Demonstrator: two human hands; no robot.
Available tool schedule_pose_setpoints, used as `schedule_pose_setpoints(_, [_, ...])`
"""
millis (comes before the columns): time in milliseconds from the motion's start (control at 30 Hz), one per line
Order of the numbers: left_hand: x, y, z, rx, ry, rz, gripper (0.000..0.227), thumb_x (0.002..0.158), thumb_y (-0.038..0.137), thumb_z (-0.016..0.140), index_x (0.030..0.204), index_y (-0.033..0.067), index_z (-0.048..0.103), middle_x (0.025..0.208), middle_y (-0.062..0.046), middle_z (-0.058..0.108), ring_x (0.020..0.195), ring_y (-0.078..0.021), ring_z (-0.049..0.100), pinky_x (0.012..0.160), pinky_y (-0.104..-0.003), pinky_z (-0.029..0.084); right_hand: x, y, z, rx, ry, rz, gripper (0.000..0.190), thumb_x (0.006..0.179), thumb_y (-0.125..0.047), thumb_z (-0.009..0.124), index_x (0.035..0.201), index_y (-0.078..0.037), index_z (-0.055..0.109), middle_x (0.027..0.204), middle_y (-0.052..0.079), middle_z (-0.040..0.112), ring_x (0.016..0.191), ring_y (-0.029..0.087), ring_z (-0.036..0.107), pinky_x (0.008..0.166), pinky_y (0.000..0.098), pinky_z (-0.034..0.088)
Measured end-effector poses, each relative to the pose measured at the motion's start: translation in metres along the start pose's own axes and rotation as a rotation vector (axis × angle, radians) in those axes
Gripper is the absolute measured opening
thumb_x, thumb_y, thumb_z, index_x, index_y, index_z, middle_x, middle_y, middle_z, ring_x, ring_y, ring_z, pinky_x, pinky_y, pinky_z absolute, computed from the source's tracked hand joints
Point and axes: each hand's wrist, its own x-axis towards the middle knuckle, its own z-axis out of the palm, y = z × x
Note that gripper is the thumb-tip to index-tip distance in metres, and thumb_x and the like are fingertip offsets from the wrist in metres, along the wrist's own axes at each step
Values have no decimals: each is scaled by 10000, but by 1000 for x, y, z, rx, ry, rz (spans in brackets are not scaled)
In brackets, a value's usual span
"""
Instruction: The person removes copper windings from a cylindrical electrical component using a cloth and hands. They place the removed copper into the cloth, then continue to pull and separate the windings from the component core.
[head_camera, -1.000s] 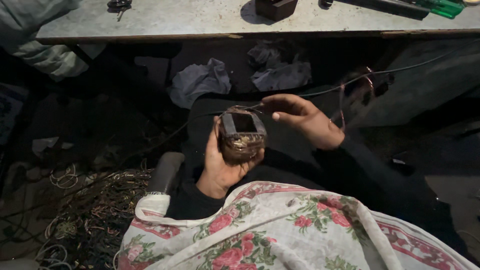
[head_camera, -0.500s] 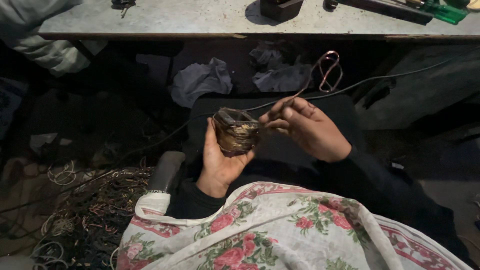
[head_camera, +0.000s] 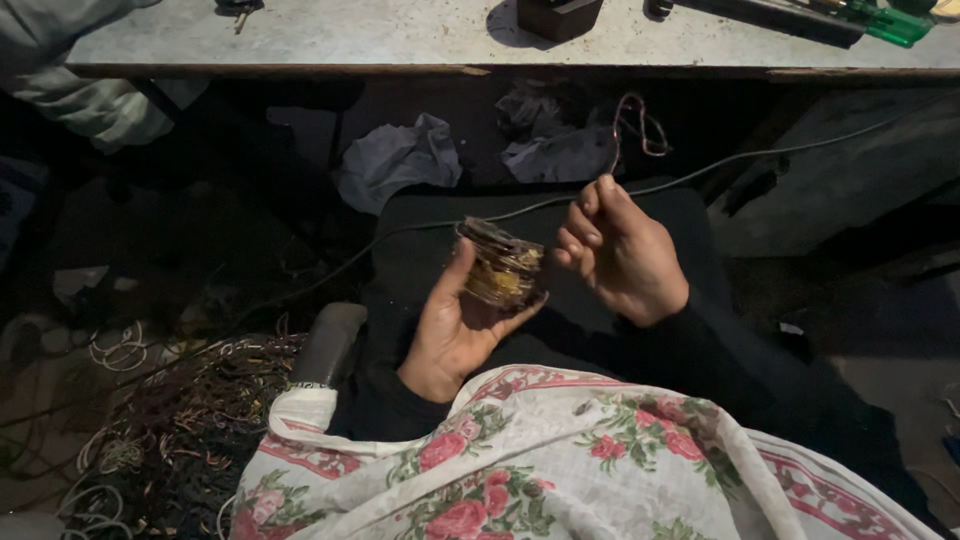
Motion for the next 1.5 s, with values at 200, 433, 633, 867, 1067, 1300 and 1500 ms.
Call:
schedule_pose_setpoints(200, [3,0,4,35,-125,-129,622,974,528,639,1390,71,561,1327,-129,647,1220,-285,647,1031,-535,540,-12,-12,20,160,-23,-43,350,1176,-389,402,985,-104,471,780,-4,388,715,118,394,713,282,425])
schedule_pose_setpoints(433, [-4,-2,7,33,-128,-70,768,959,654,580,1453,69,515,1351,-134,626,1201,-279,646,1020,-484,562,-16,-47,40,-380,-184,-91,301,1105,-289,492,1250,-36,566,1102,86,629,1118,228,627,1006,375,503])
schedule_pose_setpoints(633, [-11,0,5,363,-198,379,714,952,480,740,1490,112,448,1334,-127,614,1176,-288,633,959,-482,563,-35,-87,43,-1444,-270,-147,337,954,-231,648,1244,-64,683,1110,71,748,928,196,738,797,342,590])
schedule_pose_setpoints(867, [-11,-9,-11,539,-142,669,874,874,352,868,1538,96,362,1412,-49,532,1297,-197,542,1077,-385,491,-40,-84,21,-1803,-148,-234,211,943,-217,721,1075,-53,729,930,116,750,805,249,722,703,373,560])
schedule_pose_setpoints(1067, [-15,-6,-9,557,-276,600,949,824,389,904,1526,68,352,1412,-64,533,1330,-200,531,1119,-375,463,-2,-64,-2,-1294,-189,-226,434,973,-125,621,1401,-53,598,1241,98,714,1121,178,671,958,329,534])
schedule_pose_setpoints(1300, [-10,-9,-1,709,-358,439,923,856,450,854,1510,44,344,1396,-63,545,1329,-193,530,1126,-365,440,-1,-44,-3,-853,-405,0,491,1032,-191,598,1485,-23,511,1405,84,626,1295,168,573,1093,347,461])
schedule_pose_setpoints(1500, [-9,-7,5,709,-350,338,817,918,487,746,1483,11,396,1358,-61,598,1289,-172,566,1102,-335,450,-1,-46,-4,-875,-407,12,407,1021,-164,587,1397,-10,613,1391,79,657,1299,160,588,1103,318,445])
